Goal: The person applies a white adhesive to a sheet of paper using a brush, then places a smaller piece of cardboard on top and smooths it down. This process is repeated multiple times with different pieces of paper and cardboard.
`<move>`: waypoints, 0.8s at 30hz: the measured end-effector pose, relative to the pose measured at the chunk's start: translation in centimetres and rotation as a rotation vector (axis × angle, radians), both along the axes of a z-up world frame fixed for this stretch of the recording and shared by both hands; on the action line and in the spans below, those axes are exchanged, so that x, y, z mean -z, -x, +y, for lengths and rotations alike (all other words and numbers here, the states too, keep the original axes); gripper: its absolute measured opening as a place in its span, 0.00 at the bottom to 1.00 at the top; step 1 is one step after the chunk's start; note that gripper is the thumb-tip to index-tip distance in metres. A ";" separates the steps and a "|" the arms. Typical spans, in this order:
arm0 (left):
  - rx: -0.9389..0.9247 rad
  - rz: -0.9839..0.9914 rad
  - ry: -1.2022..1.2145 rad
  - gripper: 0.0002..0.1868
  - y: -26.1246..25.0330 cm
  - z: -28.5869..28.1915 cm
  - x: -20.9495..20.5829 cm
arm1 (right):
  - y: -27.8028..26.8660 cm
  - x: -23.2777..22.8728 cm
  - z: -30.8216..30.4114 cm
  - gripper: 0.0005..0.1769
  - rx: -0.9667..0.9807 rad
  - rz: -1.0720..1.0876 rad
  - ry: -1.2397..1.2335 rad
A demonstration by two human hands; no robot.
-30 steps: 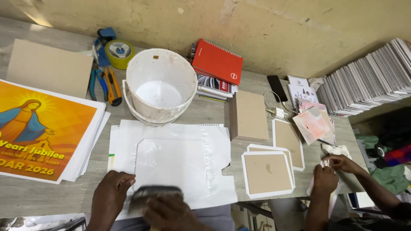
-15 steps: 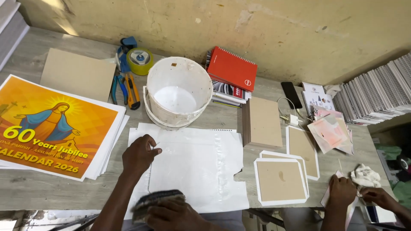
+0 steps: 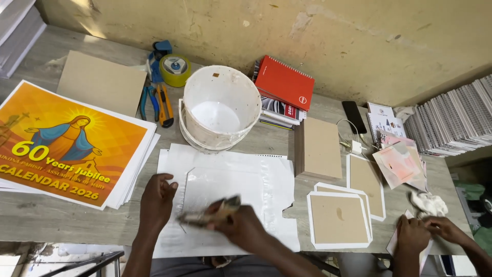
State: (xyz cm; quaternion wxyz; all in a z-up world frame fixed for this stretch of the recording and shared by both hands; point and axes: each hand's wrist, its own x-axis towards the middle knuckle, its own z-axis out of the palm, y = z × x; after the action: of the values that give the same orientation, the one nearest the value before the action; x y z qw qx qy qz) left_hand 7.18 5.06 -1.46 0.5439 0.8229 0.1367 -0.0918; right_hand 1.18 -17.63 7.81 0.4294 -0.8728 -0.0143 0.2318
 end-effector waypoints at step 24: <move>0.142 0.072 -0.425 0.20 3.1 -1.6 1.7 | 0.8 7.2 -10.4 0.15 0.879 -0.808 -0.007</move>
State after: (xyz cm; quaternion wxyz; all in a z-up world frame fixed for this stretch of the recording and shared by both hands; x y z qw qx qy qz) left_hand 4.07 3.45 -3.16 0.3451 0.9227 0.1140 -0.1285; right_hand 0.37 -28.07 0.66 0.4484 -0.8145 0.1852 -0.3182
